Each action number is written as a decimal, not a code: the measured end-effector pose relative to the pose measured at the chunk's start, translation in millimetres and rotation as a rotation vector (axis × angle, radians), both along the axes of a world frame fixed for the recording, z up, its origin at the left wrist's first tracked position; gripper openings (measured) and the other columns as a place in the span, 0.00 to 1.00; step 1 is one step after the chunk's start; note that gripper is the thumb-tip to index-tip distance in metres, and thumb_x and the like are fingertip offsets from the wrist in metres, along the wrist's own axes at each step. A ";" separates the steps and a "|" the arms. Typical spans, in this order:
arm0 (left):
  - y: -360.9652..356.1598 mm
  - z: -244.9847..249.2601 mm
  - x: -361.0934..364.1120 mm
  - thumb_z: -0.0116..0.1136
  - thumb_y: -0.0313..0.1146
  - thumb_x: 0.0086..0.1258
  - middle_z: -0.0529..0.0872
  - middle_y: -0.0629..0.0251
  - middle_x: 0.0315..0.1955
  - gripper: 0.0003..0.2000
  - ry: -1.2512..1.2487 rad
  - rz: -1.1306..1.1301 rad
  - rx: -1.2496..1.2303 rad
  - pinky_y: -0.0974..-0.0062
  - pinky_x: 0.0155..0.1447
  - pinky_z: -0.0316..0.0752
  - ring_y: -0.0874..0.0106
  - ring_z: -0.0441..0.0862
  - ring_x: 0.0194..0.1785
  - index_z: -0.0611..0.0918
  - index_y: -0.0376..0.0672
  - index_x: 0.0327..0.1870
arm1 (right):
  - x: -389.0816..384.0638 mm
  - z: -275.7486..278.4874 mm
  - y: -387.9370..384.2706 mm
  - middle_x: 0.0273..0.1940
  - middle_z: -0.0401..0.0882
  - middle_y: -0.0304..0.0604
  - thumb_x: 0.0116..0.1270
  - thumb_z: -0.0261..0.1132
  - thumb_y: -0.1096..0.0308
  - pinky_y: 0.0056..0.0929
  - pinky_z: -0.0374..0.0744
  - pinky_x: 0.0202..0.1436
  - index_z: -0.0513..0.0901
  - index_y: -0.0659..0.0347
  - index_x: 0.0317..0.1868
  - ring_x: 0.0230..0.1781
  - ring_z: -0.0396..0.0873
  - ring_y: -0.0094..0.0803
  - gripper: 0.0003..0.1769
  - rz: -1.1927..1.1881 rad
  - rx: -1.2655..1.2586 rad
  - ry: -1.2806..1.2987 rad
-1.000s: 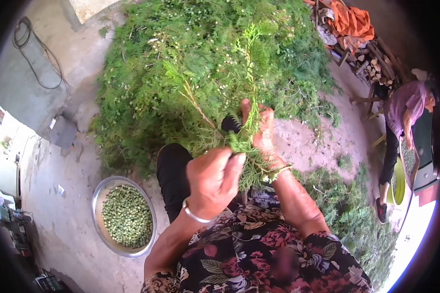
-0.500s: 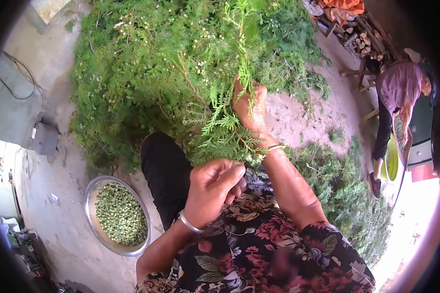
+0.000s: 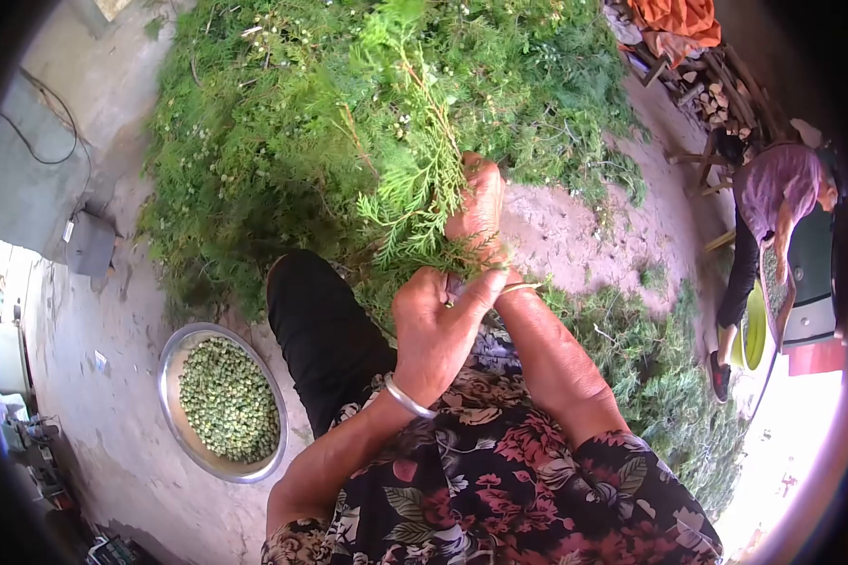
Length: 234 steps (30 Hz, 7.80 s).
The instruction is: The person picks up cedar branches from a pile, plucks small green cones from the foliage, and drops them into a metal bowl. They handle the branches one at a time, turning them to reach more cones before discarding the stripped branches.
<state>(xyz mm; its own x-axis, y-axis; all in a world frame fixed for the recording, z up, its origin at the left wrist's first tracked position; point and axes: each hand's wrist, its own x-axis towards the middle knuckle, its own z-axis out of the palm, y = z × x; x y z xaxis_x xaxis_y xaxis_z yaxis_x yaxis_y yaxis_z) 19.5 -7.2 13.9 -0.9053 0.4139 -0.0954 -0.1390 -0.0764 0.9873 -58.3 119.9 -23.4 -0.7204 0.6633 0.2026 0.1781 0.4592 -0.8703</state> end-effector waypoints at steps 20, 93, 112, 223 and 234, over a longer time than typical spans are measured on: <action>-59.5 23.2 8.0 0.54 0.21 0.60 0.81 0.50 0.31 0.06 -0.327 -0.057 0.348 0.84 0.23 0.68 0.75 0.75 0.23 0.76 0.31 0.38 | -3.8 -39.3 42.1 0.37 0.72 0.45 0.60 0.54 0.64 0.29 0.74 0.39 0.71 0.63 0.43 0.39 0.70 0.32 0.14 0.139 -0.297 -0.084; -88.7 42.0 -108.3 0.61 0.20 0.57 0.78 0.62 0.20 0.06 -0.064 -0.133 0.106 0.86 0.19 0.61 0.81 0.69 0.19 0.78 0.31 0.34 | 40.1 13.7 9.0 0.22 0.71 0.33 0.61 0.63 0.41 0.24 0.63 0.19 0.76 0.59 0.30 0.18 0.67 0.22 0.26 0.319 -0.659 -0.029; -85.2 17.7 -91.6 0.59 0.25 0.63 0.81 0.59 0.24 0.04 -0.184 -0.099 0.323 0.85 0.20 0.62 0.79 0.72 0.21 0.79 0.33 0.33 | 39.7 28.9 -1.8 0.17 0.70 0.40 0.60 0.63 0.38 0.24 0.61 0.13 0.75 0.61 0.27 0.12 0.68 0.26 0.29 0.445 -0.664 0.041; -57.5 8.4 -75.9 0.66 0.36 0.56 0.82 0.54 0.29 0.13 0.917 -0.093 -0.712 0.62 0.36 0.75 0.53 0.80 0.30 0.80 0.36 0.35 | 45.2 67.4 -0.3 0.23 0.75 0.38 0.64 0.52 0.33 0.22 0.65 0.22 0.78 0.58 0.35 0.21 0.71 0.23 0.32 0.101 -0.776 0.227; -54.4 66.3 -95.7 0.58 0.25 0.67 0.83 0.64 0.30 0.09 0.438 0.037 0.195 0.81 0.38 0.75 0.79 0.80 0.31 0.79 0.29 0.44 | 49.2 42.7 2.5 0.21 0.71 0.42 0.65 0.52 0.35 0.36 0.71 0.32 0.72 0.59 0.25 0.23 0.71 0.36 0.32 0.342 -0.963 0.345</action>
<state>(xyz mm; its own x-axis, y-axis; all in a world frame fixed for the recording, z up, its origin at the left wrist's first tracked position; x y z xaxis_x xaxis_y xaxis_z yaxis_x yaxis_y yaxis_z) -76.2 -61.7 80.1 -0.8575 0.3525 0.3748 0.2937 -0.2627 0.9191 -9.1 122.5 19.2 -0.9016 0.4269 -0.0691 -0.1541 -0.4664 -0.8710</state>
